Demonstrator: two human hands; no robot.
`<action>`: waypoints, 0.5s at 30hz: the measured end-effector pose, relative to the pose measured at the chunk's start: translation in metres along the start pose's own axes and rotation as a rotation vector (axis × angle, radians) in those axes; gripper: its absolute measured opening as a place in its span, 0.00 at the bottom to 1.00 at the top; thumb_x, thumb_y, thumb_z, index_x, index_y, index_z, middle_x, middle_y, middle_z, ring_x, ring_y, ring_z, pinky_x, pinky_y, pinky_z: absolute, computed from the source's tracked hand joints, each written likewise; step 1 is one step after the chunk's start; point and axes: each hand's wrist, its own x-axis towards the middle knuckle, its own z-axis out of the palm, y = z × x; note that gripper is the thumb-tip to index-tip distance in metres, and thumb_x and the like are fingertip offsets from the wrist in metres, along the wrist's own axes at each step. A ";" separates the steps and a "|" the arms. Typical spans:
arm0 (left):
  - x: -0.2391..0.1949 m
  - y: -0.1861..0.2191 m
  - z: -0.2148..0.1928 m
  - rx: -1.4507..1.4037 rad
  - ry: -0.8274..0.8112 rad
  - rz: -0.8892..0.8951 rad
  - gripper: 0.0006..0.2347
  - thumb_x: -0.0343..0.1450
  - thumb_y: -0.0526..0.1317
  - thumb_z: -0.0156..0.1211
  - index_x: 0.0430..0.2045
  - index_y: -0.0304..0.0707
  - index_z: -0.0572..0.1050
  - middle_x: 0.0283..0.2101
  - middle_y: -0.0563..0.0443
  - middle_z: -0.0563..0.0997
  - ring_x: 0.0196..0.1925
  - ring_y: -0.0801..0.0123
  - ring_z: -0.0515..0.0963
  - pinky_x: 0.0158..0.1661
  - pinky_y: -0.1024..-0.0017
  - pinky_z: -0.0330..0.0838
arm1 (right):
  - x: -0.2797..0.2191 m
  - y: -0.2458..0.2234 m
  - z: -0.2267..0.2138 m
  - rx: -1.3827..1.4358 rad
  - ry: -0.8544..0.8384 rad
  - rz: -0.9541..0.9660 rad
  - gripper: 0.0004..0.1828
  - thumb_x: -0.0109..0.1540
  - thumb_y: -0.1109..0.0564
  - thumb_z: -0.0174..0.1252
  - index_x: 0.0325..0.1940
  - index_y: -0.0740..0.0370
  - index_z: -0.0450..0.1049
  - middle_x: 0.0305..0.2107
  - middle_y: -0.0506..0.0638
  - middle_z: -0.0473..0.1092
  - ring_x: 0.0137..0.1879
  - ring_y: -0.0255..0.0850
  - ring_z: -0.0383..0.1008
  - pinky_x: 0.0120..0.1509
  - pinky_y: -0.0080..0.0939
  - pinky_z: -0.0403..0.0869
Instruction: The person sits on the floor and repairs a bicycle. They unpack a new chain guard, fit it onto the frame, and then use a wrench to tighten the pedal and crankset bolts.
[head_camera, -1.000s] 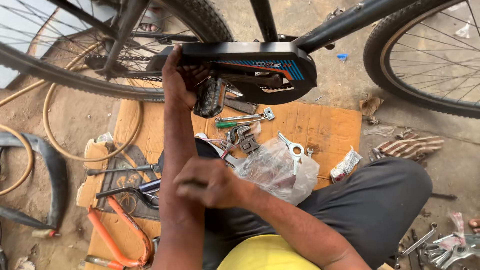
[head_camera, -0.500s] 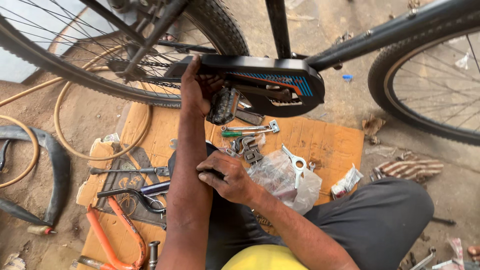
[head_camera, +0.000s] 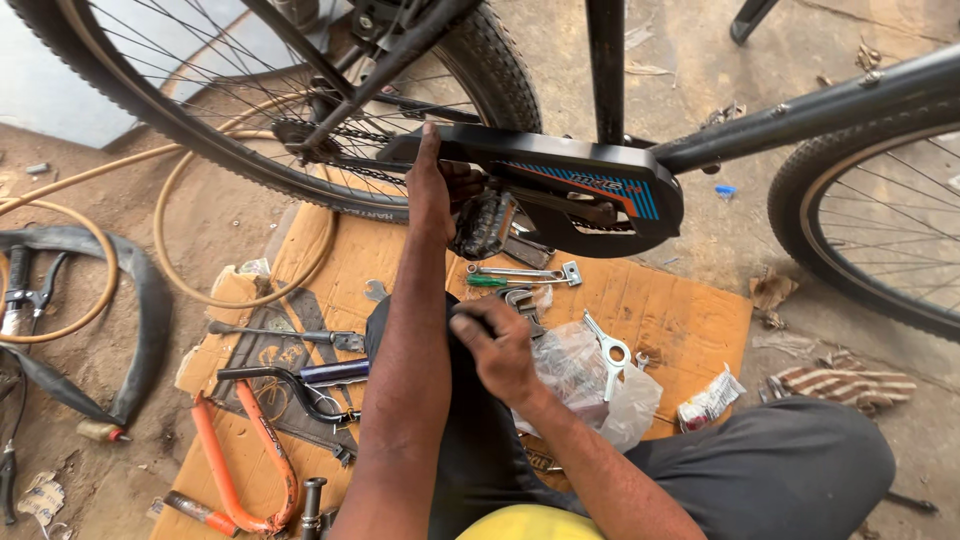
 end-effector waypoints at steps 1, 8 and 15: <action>-0.002 0.002 -0.001 -0.011 0.020 0.007 0.27 0.69 0.63 0.51 0.29 0.31 0.78 0.24 0.44 0.79 0.25 0.60 0.84 0.29 0.64 0.83 | 0.002 0.007 0.000 0.094 0.050 0.162 0.10 0.65 0.58 0.62 0.48 0.65 0.79 0.35 0.50 0.76 0.39 0.37 0.75 0.44 0.36 0.75; 0.006 0.011 -0.033 -0.232 0.433 0.111 0.20 0.74 0.53 0.51 0.30 0.30 0.75 0.23 0.47 0.78 0.22 0.68 0.78 0.21 0.71 0.68 | 0.017 0.066 -0.017 0.415 0.287 0.492 0.13 0.63 0.61 0.62 0.49 0.72 0.76 0.31 0.55 0.74 0.31 0.41 0.74 0.32 0.41 0.80; 0.027 0.002 -0.059 -0.310 0.467 0.124 0.08 0.70 0.29 0.51 0.41 0.31 0.72 0.35 0.46 0.79 0.31 0.68 0.80 0.27 0.72 0.75 | 0.045 0.123 -0.084 0.176 0.738 0.483 0.27 0.59 0.65 0.66 0.61 0.60 0.67 0.45 0.52 0.73 0.42 0.37 0.75 0.36 0.39 0.77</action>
